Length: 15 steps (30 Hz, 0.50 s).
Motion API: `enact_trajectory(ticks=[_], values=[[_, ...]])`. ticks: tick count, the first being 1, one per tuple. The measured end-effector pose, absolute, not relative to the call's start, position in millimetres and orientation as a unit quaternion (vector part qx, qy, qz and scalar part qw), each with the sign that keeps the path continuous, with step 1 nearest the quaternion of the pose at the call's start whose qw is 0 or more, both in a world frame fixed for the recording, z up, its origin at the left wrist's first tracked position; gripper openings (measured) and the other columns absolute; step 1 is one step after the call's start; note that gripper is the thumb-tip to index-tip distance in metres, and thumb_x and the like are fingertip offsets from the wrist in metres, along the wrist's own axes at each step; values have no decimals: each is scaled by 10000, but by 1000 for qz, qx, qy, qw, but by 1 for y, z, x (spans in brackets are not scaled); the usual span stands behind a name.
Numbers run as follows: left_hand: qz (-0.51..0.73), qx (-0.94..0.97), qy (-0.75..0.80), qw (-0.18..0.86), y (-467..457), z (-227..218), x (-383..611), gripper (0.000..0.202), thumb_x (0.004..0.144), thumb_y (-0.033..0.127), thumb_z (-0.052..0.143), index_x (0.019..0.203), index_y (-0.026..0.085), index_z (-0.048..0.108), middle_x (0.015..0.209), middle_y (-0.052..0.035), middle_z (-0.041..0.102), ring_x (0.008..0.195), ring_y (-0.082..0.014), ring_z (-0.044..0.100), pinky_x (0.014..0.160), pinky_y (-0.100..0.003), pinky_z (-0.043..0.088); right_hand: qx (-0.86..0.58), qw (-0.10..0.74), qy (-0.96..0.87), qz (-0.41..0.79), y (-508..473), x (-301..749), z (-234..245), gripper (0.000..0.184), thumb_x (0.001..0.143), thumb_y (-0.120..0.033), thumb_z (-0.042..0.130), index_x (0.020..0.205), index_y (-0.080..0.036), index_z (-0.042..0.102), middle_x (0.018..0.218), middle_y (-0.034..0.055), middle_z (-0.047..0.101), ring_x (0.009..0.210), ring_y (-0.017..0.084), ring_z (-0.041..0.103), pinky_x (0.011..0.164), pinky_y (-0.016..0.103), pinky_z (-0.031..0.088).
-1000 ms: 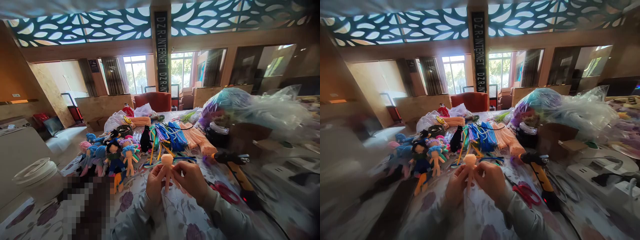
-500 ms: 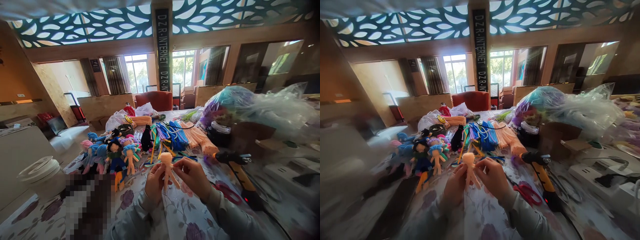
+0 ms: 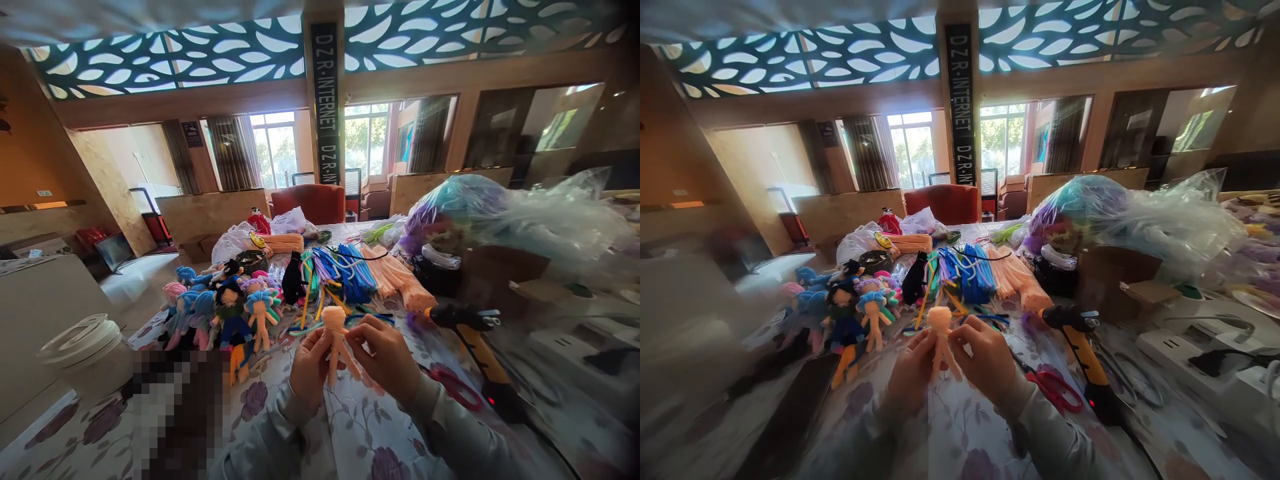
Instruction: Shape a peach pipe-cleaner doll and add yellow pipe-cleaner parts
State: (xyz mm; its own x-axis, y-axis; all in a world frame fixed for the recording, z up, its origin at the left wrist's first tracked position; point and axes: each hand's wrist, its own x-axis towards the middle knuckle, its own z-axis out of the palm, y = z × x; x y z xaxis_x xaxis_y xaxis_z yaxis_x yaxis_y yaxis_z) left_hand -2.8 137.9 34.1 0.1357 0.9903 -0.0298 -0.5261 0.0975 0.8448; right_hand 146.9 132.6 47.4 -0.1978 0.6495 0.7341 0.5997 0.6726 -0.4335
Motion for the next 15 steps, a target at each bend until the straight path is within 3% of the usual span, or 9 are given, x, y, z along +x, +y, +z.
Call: enact_trajectory(ticks=[6,15], values=[[583,352,338,650,140,30,-3,322,622,405,770,759,152,627,596,9,635,465,-97,550,433,-205,481,-404,437,-800,-75,132,145,42,237,897,-215,477,698,-186,603,694,26,551,632,124,519,589,229,356],[580,359,307,664,143,29,-5,228,676,340,725,717,149,607,538,20,598,456,-98,525,443,-214,441,-384,440,-806,-100,131,144,40,239,909,-216,467,723,-184,615,697,29,551,636,122,516,571,226,334]])
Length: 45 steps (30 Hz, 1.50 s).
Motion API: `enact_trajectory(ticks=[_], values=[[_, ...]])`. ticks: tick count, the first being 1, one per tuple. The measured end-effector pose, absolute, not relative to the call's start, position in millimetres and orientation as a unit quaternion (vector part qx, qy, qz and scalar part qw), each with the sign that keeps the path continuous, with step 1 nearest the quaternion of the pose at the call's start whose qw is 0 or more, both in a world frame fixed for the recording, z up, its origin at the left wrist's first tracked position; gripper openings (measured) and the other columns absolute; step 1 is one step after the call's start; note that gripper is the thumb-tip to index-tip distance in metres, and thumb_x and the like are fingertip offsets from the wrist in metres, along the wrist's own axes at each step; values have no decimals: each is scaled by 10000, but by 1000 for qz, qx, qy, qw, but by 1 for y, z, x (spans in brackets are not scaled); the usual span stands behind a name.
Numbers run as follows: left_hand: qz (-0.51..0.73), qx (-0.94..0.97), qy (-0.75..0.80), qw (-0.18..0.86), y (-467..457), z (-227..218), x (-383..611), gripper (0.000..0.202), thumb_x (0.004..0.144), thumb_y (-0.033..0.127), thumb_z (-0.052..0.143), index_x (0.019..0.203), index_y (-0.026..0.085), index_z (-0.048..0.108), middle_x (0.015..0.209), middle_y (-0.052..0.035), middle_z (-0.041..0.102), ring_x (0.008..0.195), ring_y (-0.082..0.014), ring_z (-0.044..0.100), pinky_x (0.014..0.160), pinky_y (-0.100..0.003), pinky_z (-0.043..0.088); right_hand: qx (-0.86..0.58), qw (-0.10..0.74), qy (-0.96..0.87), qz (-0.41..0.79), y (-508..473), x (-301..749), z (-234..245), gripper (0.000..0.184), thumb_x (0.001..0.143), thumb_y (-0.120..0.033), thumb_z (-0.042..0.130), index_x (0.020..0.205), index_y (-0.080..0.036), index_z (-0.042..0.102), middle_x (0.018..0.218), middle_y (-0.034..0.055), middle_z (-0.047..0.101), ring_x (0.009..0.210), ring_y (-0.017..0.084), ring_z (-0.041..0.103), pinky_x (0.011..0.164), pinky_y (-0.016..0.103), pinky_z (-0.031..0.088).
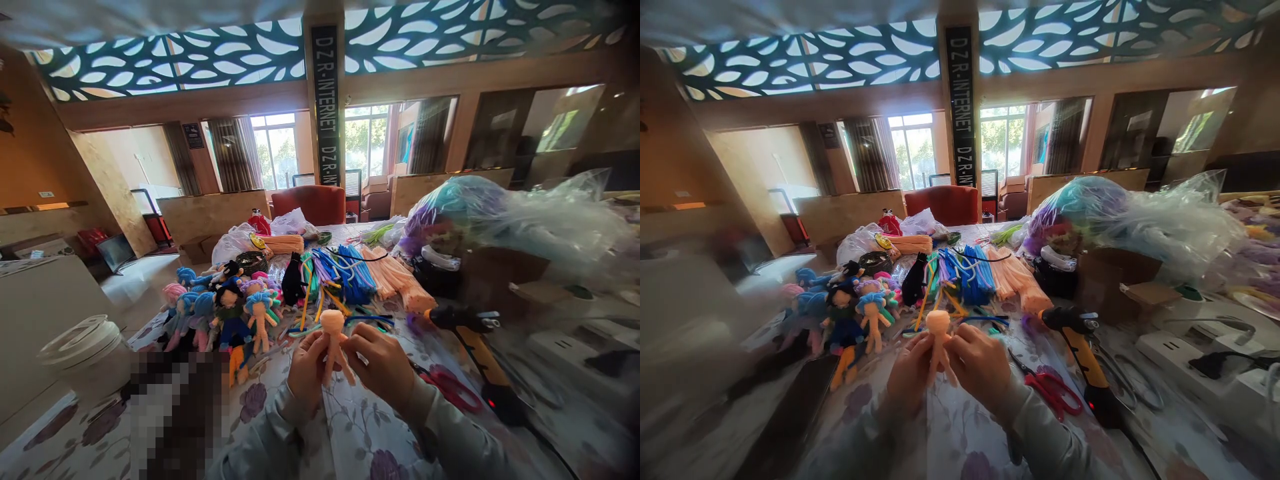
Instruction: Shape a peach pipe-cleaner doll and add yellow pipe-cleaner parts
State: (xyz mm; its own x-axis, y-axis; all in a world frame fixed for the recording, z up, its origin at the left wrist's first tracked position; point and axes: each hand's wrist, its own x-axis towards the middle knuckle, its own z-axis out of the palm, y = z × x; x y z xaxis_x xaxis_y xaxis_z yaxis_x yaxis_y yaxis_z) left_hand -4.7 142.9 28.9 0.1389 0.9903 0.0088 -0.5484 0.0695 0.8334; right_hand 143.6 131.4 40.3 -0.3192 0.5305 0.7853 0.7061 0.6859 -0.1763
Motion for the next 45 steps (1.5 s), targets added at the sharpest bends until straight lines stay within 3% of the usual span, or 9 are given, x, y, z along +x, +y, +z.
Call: enact_trajectory(ticks=[7,14,21,29,37,45], values=[[580,347,301,673,143,31,-4,216,649,316,733,682,140,613,540,12,600,459,-94,516,446,-209,425,-400,445,-801,-27,130,143,41,214,897,-216,483,730,-189,615,707,17,528,608,111,504,575,223,353],[584,349,292,673,142,33,-6,209,663,314,728,691,139,616,544,16,579,476,-99,512,459,-222,439,-419,520,-726,167,133,141,43,67,810,-243,605,785,-187,631,711,-6,532,520,89,445,519,227,367],[591,356,278,668,140,35,-5,183,686,289,710,677,139,606,554,11,578,485,-97,514,474,-220,443,-399,522,-634,407,140,147,44,239,773,-404,644,732,-172,606,641,-13,551,576,117,475,510,233,382],[546,374,279,696,137,35,-6,169,692,284,695,689,143,601,544,6,578,456,-103,500,463,-234,416,-339,501,-577,549,143,151,50,374,682,-501,705,681,-148,580,549,-48,490,483,70,384,470,220,302],[499,382,293,720,139,34,-7,151,693,267,691,717,140,613,577,-11,600,479,-120,529,452,-234,389,-335,475,-514,631,151,151,40,412,602,-500,765,664,-141,573,548,-54,489,457,50,378,453,203,264],[527,371,310,699,139,34,-6,221,666,320,740,722,146,615,590,-1,610,490,-108,537,473,-223,431,-359,496,-504,609,151,150,42,406,605,-511,751,653,-136,603,539,-54,494,459,52,385,466,203,306]])
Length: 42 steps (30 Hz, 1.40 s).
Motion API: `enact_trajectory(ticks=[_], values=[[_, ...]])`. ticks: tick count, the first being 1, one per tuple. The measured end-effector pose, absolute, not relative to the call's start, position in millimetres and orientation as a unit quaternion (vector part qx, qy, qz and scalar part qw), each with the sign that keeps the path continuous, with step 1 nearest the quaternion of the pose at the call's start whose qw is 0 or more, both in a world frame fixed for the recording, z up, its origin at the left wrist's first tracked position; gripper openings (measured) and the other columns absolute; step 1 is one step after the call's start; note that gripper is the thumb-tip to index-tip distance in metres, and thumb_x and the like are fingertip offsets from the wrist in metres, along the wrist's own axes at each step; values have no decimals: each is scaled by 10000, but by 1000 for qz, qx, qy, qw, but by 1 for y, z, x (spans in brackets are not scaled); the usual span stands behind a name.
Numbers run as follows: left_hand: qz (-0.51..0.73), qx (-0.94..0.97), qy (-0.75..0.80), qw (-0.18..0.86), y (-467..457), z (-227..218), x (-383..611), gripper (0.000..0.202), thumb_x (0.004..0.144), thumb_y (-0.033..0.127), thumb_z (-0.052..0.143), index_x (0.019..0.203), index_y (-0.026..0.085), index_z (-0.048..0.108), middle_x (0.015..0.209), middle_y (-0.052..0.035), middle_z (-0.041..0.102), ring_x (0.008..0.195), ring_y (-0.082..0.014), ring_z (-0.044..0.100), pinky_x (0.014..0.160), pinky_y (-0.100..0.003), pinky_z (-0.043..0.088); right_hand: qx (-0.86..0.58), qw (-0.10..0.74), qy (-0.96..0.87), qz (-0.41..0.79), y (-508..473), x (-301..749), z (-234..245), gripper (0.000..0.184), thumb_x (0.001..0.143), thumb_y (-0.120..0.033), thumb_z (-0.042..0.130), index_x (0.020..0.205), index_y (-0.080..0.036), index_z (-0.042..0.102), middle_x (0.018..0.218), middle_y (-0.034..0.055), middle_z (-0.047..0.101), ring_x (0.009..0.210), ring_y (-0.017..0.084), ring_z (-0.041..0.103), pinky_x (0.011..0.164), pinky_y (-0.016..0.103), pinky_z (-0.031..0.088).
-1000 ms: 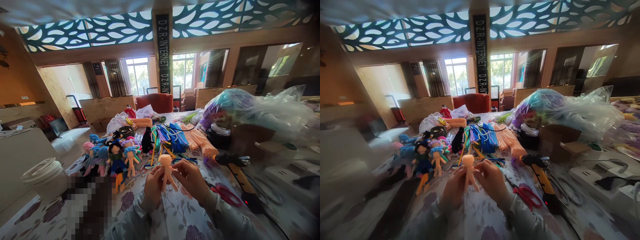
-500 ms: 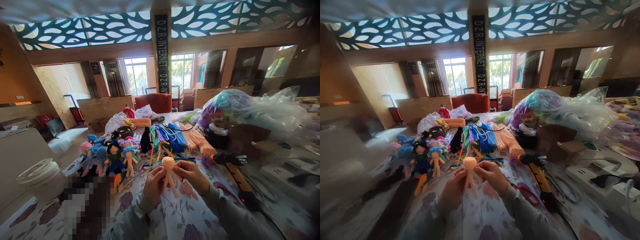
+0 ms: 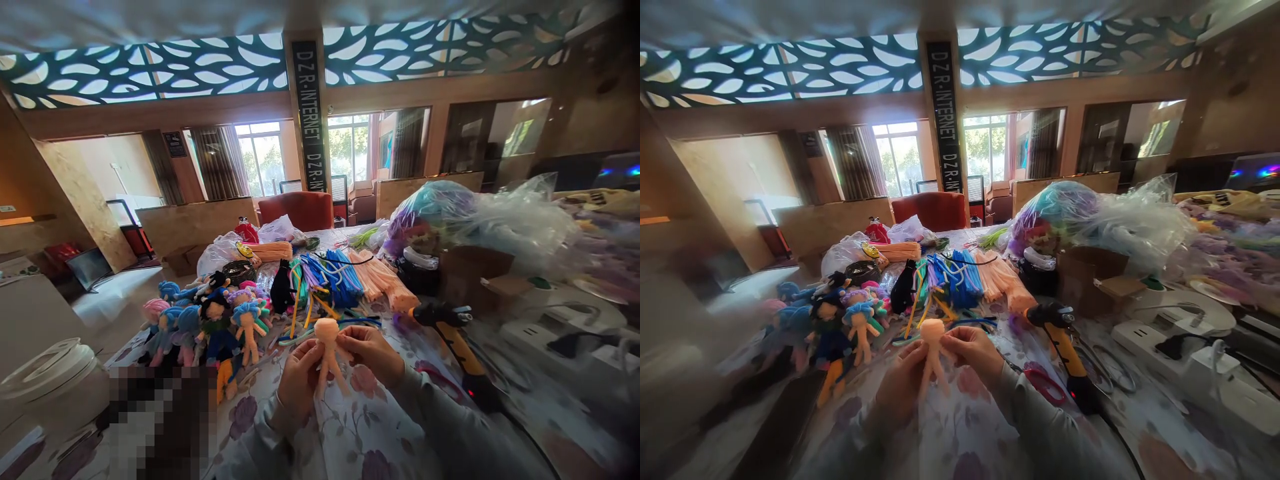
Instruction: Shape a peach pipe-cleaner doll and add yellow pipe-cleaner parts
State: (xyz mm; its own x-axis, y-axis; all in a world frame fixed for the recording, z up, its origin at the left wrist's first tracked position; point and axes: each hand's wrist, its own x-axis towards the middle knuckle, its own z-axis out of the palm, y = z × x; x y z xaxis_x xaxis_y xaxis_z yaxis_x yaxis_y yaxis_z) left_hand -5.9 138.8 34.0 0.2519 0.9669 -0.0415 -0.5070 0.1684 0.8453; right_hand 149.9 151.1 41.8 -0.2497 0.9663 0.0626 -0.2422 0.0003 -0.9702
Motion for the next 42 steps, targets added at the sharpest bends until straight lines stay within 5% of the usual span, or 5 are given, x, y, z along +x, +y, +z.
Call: enact_trajectory(ticks=[9,19,24,34,42], values=[[552,366,335,670,140,32,-6,298,628,335,782,825,147,660,659,4,638,544,-100,557,519,-219,463,-386,556,-562,475,146,150,47,300,670,-432,720,646,-156,604,604,-16,589,577,122,515,580,257,407],[588,349,318,657,140,34,-5,320,551,315,826,780,153,673,647,-5,670,544,-114,571,538,-227,455,-391,519,-756,73,140,144,40,74,785,-190,629,714,-207,617,725,30,626,735,183,569,685,306,439],[587,366,328,643,139,34,-5,316,585,354,803,792,145,688,631,-5,654,537,-103,541,535,-218,431,-370,552,-738,117,141,149,43,154,857,-266,568,730,-203,627,749,37,605,729,172,555,681,300,441],[592,380,349,619,140,36,-6,257,557,285,798,739,149,679,586,16,624,484,-77,475,493,-203,377,-339,594,-529,503,156,171,55,340,699,-496,682,704,-169,587,654,-3,554,621,140,517,665,302,457],[542,407,372,635,136,35,-5,322,612,387,774,802,146,675,627,-6,626,546,-102,503,520,-210,384,-371,467,-792,132,138,170,70,247,876,-304,510,684,-189,615,693,27,542,646,147,503,592,269,411]])
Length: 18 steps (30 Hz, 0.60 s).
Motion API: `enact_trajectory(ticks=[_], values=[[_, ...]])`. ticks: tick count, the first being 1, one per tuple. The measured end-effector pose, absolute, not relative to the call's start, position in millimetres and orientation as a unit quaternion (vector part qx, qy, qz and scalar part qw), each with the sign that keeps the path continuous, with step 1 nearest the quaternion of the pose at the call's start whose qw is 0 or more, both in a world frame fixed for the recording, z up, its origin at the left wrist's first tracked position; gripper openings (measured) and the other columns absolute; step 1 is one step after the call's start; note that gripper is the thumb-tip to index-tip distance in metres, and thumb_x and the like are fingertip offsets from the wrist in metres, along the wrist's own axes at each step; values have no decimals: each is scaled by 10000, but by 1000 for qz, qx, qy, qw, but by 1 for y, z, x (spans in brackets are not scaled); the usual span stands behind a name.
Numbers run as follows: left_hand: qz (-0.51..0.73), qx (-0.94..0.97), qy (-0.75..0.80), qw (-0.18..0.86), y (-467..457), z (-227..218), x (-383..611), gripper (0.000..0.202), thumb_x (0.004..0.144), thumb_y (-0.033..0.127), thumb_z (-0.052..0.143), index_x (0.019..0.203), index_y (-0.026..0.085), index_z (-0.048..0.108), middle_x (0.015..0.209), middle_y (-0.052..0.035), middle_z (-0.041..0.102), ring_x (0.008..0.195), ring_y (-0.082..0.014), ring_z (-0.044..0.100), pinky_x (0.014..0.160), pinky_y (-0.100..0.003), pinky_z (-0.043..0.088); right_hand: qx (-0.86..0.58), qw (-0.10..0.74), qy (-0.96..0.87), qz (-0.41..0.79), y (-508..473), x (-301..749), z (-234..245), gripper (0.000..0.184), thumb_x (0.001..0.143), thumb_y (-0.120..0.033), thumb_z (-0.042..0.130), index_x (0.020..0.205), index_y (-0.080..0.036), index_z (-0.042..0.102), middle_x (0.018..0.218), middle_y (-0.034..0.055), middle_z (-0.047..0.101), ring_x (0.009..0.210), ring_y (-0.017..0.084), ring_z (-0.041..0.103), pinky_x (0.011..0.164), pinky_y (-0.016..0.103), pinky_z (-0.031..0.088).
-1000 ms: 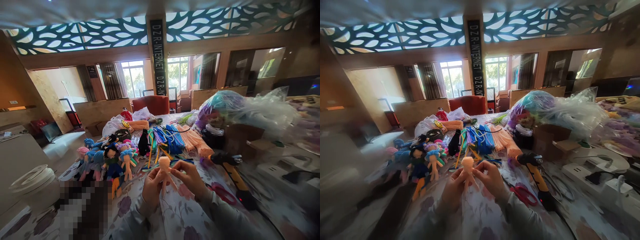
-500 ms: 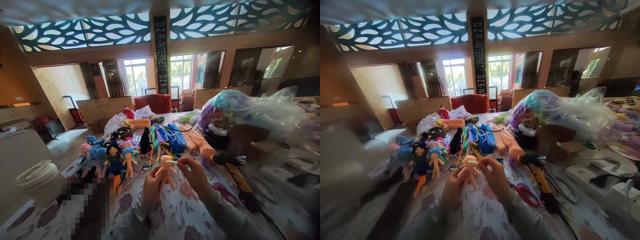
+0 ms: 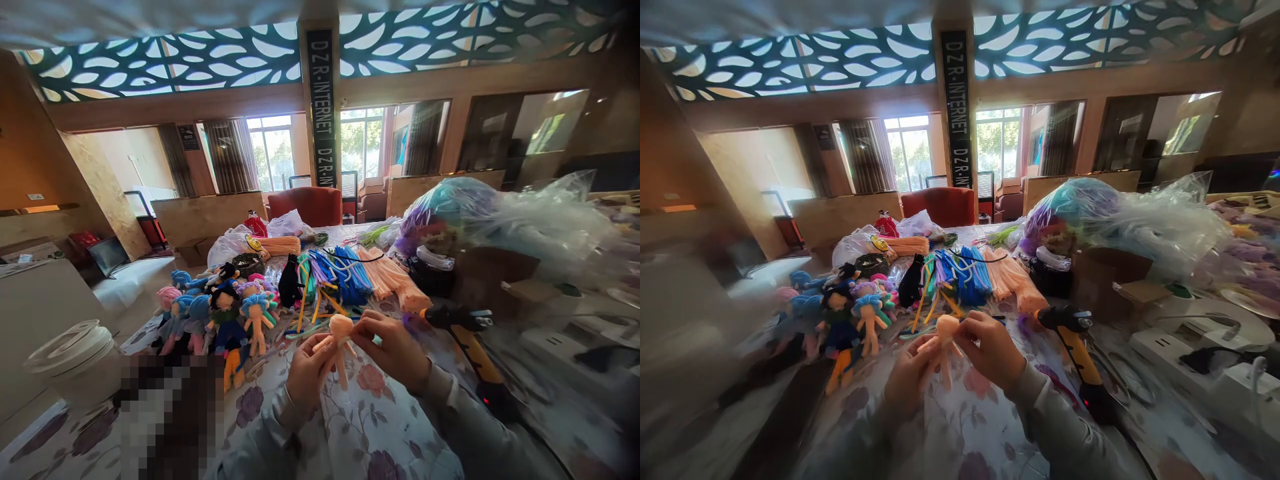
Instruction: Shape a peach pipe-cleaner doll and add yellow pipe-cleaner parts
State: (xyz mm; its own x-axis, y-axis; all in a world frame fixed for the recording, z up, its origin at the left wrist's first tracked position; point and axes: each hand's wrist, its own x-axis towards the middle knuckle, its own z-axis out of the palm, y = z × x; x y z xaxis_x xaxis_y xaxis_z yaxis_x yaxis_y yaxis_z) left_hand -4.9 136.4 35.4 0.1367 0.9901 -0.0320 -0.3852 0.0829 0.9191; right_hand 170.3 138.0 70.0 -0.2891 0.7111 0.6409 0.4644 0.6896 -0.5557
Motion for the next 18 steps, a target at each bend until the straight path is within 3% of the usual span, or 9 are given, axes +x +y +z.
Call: enact_trajectory(ticks=[4,8,13,18], values=[[531,431,380,623,132,39,0,358,600,429,777,779,137,676,591,1,606,503,-85,461,497,-210,359,-365,465,-806,36,137,170,69,215,887,-250,498,729,-196,633,725,40,557,691,158,526,630,282,432],[519,460,391,605,133,35,3,351,572,418,799,726,137,657,527,29,554,462,-72,432,468,-207,339,-357,480,-801,19,134,167,69,169,869,-231,529,742,-200,635,732,41,575,697,159,543,632,283,442],[489,496,384,606,136,26,4,349,575,428,789,709,141,646,492,35,533,415,-66,411,421,-205,315,-342,524,-767,141,131,171,77,80,813,-220,605,751,-195,651,751,30,621,691,149,581,634,269,466],[441,529,383,616,132,26,3,327,577,415,785,694,140,651,467,46,502,385,-53,368,389,-203,267,-362,483,-729,324,139,187,80,109,745,-288,683,755,-182,706,734,28,659,686,157,590,624,269,463]])
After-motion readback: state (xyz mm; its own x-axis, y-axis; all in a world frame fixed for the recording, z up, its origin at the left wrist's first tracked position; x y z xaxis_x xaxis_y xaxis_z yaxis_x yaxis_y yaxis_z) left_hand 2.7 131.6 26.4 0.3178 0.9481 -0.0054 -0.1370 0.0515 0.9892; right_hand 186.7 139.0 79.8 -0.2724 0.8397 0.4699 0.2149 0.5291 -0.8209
